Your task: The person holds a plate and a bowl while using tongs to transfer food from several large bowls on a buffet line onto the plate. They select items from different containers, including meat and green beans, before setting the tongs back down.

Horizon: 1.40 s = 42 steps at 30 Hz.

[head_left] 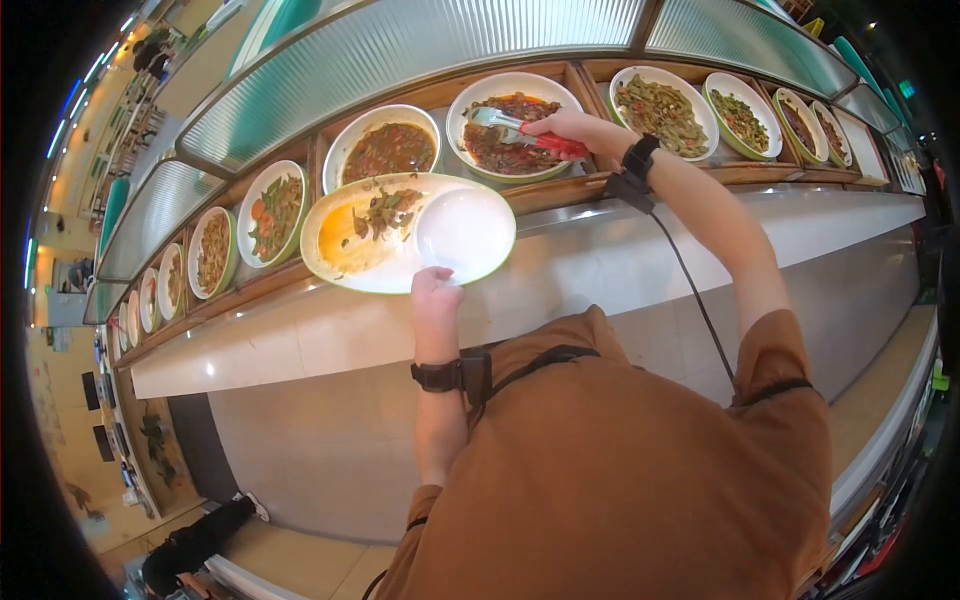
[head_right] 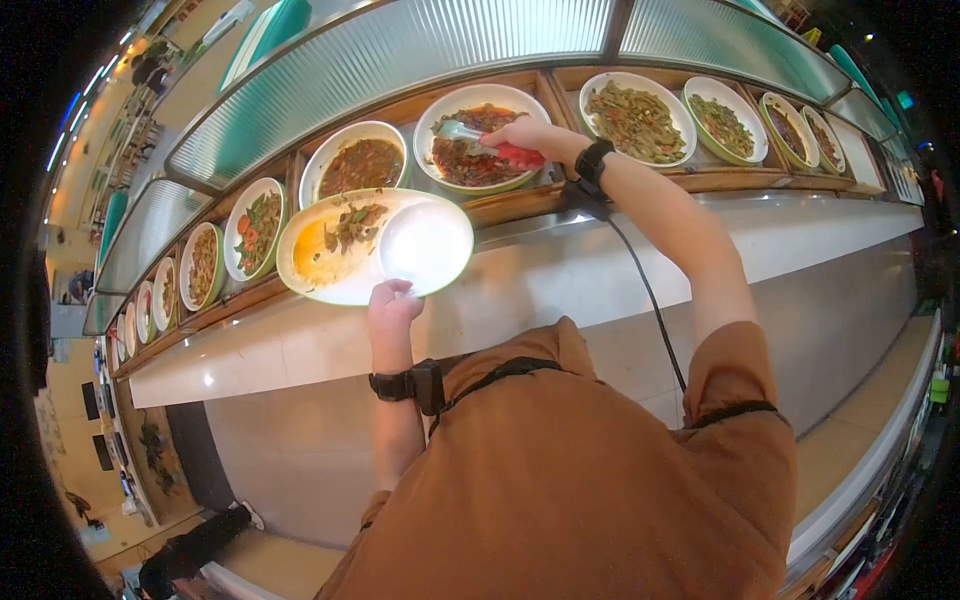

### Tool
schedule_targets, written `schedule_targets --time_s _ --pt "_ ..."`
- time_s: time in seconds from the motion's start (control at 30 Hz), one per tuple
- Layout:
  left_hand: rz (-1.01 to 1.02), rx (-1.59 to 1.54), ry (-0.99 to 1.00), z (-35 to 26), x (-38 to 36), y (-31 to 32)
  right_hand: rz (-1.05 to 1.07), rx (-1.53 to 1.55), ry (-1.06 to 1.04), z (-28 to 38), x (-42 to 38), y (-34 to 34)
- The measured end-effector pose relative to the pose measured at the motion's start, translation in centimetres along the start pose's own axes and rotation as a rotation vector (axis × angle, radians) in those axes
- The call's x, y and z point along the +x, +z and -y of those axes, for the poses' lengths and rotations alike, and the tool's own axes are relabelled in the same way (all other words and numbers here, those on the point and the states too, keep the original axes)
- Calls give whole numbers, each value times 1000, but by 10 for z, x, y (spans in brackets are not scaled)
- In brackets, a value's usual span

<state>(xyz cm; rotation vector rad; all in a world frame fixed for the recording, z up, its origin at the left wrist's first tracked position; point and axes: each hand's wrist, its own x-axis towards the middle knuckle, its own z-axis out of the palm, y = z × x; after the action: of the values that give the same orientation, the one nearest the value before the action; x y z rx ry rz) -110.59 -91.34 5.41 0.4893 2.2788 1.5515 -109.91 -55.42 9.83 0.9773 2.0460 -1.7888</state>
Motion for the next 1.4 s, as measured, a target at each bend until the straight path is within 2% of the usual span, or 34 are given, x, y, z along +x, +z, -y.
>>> schedule_targets --time_s 0.07,0.27,0.4,0.5,0.57,0.8,0.9,1.0,1.1,1.2,1.23,1.33,1.4 --pt "30 59 29 0 -1 -1 12 -48 13 2 2 0" --pt "-22 -77 -83 -9 -2 0 38 69 -86 2 -10 -15" --pt "-6 -77 -117 -10 -1 0 8 -47 -45 4 -12 -18" --pt "-1 -37 -81 -10 -2 0 95 -85 34 4 -4 -16" --pt "6 22 -5 -4 -1 0 76 -42 14 6 4 -8" --pt "-20 -8 -53 -4 1 3 123 96 -1 6 31 9" --pt "-25 -17 -45 -4 1 3 144 98 -41 8 24 3" --pt "-14 -26 -55 -3 0 1 63 85 -51 19 -5 4" --pt "-9 -70 -119 -17 -3 1 145 218 -40 13 -8 -11" --pt "5 -75 -124 -20 -4 -1 134 356 -119 3 -6 -25" --pt "6 -64 -108 -17 -4 -1 188 364 -71 2 -5 -37" --pt "3 -43 -62 -4 -1 0 85 299 8 -1 -11 -46" --pt "-3 -26 -41 -3 -1 1 -7 265 -23 -10 -7 -47"
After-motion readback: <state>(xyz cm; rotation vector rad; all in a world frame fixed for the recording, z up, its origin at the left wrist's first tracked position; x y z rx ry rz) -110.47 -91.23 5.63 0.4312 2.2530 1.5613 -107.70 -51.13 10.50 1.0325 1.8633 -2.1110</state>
